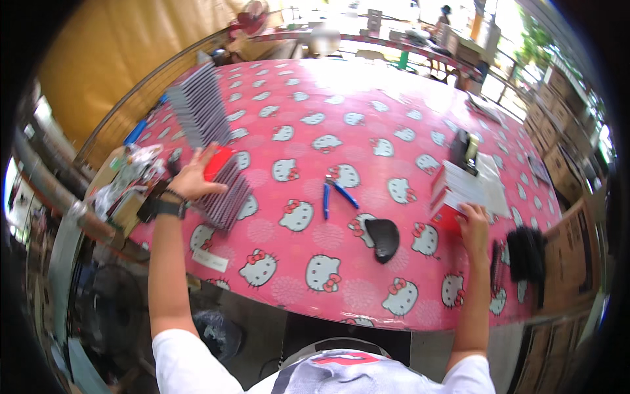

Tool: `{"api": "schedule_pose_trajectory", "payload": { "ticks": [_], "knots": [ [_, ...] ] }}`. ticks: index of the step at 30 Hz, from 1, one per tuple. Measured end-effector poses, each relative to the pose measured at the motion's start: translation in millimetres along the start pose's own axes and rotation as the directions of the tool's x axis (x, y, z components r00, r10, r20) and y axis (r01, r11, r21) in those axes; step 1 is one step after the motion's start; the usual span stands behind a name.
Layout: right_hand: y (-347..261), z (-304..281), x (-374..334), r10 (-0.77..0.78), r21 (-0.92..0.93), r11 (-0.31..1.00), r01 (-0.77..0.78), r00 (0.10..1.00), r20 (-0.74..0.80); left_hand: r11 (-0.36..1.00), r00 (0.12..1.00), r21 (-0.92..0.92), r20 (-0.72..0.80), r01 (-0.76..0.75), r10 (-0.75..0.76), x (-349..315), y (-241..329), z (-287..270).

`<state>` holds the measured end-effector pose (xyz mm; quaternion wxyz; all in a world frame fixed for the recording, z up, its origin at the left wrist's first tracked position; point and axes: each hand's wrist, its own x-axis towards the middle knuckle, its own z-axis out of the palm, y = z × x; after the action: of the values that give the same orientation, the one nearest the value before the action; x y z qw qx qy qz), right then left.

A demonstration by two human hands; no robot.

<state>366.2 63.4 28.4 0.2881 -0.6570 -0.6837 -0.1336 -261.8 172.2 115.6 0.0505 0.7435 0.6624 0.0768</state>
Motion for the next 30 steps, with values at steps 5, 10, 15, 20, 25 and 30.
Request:
{"api": "schedule_pose_trajectory", "payload": {
  "ticks": [5,10,15,20,25,30],
  "knots": [
    [9,7,2,-0.033,0.095,0.994,0.045,0.991,-0.129,0.980,0.839,0.085,-0.507,-0.179,0.197,-20,73,10],
    [-21,-35,3,0.048,0.268,0.963,0.003,0.982,-0.182,0.814,0.654,-0.200,-0.709,-0.545,0.264,-68,188,35],
    [-120,-52,-36,-0.265,0.498,0.843,0.206,0.963,0.050,0.530,0.747,-0.532,-0.538,-0.660,0.390,-114,288,98],
    [-131,-27,-71,-0.267,0.549,0.824,0.139,0.950,0.160,0.449,0.889,-0.792,-0.247,-0.414,0.385,-136,283,157],
    [-130,-15,-91,0.045,0.804,0.376,-0.461,0.876,0.481,0.469,0.960,-0.857,-0.098,-0.215,0.261,-143,270,167],
    [-164,6,-104,0.265,0.901,0.232,-0.366,0.915,0.303,0.684,0.748,-0.496,-0.655,-0.535,0.110,-158,316,143]
  ]
}}
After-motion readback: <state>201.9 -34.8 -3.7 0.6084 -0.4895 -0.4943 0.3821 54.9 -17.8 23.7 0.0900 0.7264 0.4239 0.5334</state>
